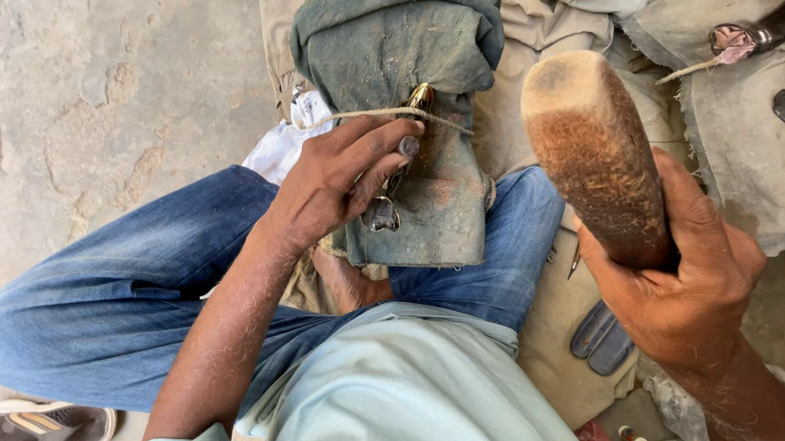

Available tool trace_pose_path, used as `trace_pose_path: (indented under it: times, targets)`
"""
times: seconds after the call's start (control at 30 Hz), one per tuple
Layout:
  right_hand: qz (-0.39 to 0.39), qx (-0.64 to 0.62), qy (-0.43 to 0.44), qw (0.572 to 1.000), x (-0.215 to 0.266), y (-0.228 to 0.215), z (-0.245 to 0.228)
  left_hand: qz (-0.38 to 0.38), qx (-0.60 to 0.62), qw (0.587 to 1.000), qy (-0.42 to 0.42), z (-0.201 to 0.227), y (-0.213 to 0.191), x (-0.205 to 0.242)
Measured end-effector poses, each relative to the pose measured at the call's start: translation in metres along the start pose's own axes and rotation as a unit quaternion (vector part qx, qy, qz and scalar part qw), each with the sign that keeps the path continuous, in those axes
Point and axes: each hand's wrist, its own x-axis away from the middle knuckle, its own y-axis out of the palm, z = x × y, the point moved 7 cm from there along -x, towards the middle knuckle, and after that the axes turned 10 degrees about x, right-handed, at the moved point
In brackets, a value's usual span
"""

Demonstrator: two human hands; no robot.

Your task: The person sits on the floor and uses a wooden mallet to hammer a small brass-colored metal object secured on a cloth-covered block. They repeatedly strike the object, rotate it, and adjust its position while continuing to hammer.

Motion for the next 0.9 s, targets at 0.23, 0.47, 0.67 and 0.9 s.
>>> trace_pose_path:
  times: [0.23, 0.47, 0.67, 0.9]
  targets:
    - [0.005, -0.008, -0.016, 1.000, 0.013, 0.000, 0.003, 0.029, 0.028, 0.999, -0.013, -0.003, 0.003, 0.000]
    - [-0.026, 0.084, -0.005, 0.996, 0.007, 0.008, -0.002, 0.022, 0.007, 1.000, 0.019, -0.005, 0.007, 0.006]
    - [-0.078, 0.198, -0.025, 0.977, 0.004, 0.016, -0.007, 0.017, 0.005, 1.000, 0.016, -0.007, 0.007, 0.006]
    - [-0.091, 0.258, -0.006, 0.962, 0.026, 0.056, 0.038, 0.085, 0.155, 0.984, -0.028, 0.008, -0.007, 0.005]
